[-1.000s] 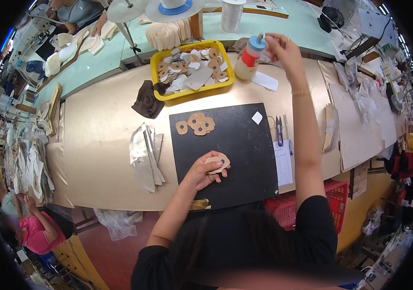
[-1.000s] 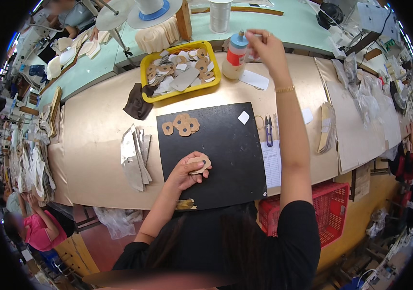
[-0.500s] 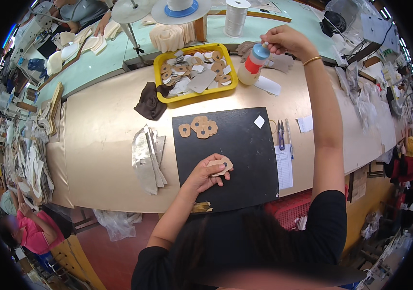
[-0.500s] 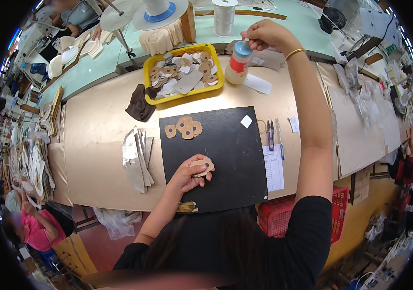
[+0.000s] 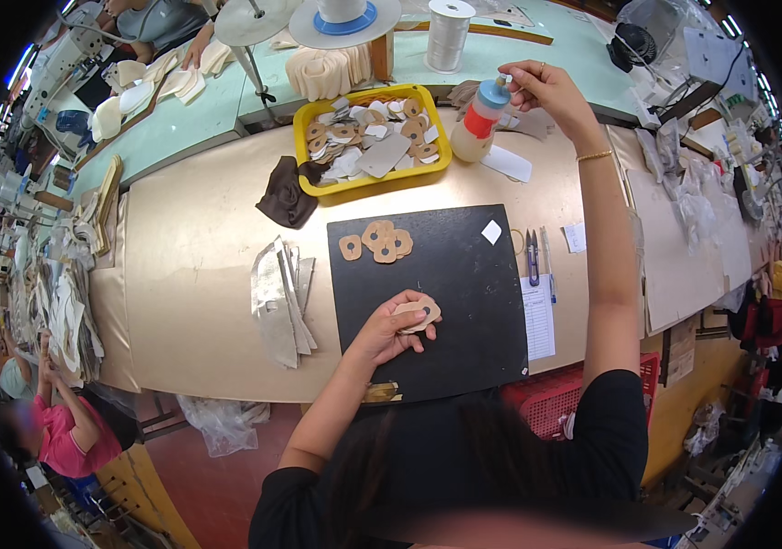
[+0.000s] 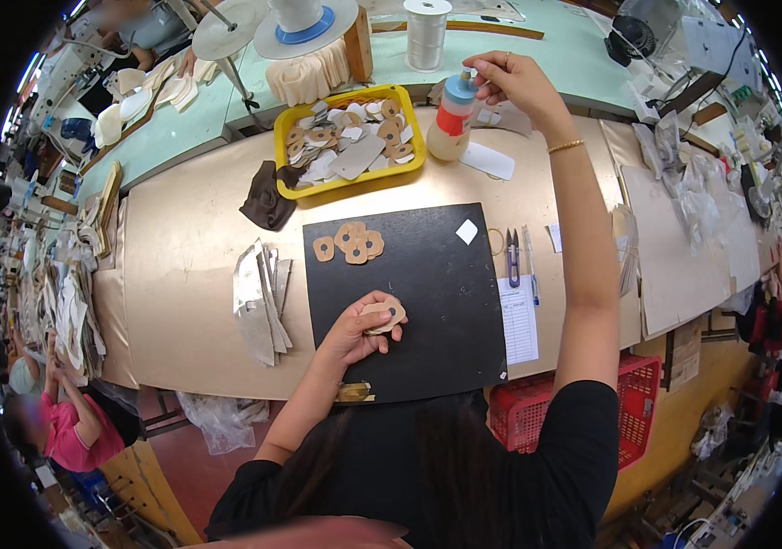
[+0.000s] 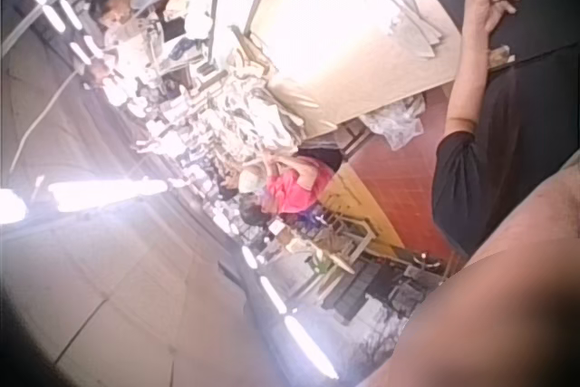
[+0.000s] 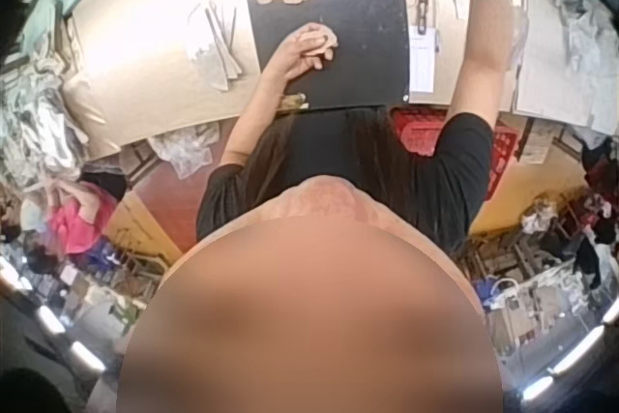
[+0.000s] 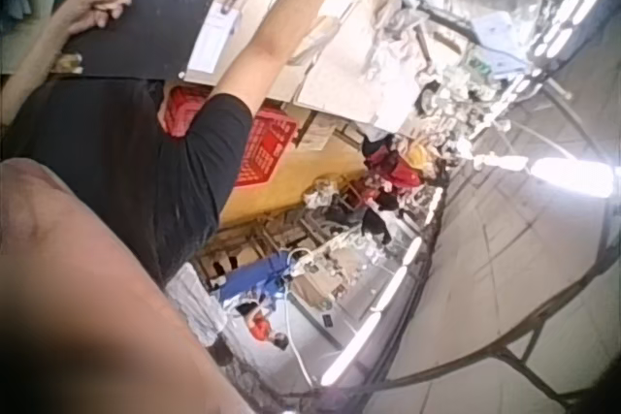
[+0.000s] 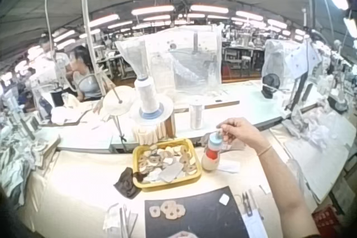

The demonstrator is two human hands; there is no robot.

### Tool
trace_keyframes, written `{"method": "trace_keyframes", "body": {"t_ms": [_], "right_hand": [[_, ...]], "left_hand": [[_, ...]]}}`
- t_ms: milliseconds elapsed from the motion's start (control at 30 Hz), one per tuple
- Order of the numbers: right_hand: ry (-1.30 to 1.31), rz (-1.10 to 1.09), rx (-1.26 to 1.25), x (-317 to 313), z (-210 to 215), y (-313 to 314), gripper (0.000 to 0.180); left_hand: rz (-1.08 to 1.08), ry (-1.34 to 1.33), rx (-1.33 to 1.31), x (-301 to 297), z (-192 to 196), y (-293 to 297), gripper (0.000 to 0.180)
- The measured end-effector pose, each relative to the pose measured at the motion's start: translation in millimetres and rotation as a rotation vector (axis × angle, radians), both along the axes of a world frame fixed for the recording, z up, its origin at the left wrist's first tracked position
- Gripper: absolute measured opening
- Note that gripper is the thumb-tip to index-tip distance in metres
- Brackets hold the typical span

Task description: The person cuts small fabric pieces using scissors and then applies glue to circular cardboard pieces. The person places the glued pieces on a black work mat.

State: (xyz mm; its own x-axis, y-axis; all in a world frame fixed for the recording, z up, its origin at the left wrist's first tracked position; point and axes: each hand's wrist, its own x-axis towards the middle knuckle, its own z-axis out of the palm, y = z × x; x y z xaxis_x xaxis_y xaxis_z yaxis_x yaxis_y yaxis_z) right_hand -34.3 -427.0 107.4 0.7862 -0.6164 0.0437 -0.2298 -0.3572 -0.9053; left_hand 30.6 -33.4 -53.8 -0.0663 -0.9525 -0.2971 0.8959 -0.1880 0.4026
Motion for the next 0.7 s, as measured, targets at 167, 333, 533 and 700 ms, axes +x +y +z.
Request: {"method": "trace_keyframes", "body": {"t_ms": [167,333,533,700], "right_hand": [[0.180,0.063,-0.108,8.3,26.0,-9.6,0.025],[0.342,0.127,-0.290,18.3,44.3,-5.1,0.019],[0.440,0.184,-0.438,30.9,56.9,5.7,0.016],[0.482,0.195,-0.628,33.5,53.1,3.9,0.015]], "left_hand": [[0.009,0.003,-0.003,0.0,1.7,-0.2,0.021],[0.006,-0.003,0.000,-0.4,2.0,-0.9,0.022],[0.000,-0.007,-0.001,0.3,2.2,-0.4,0.022],[-0.004,-0.009,-0.002,0.3,2.4,-0.6,0.022]]}}
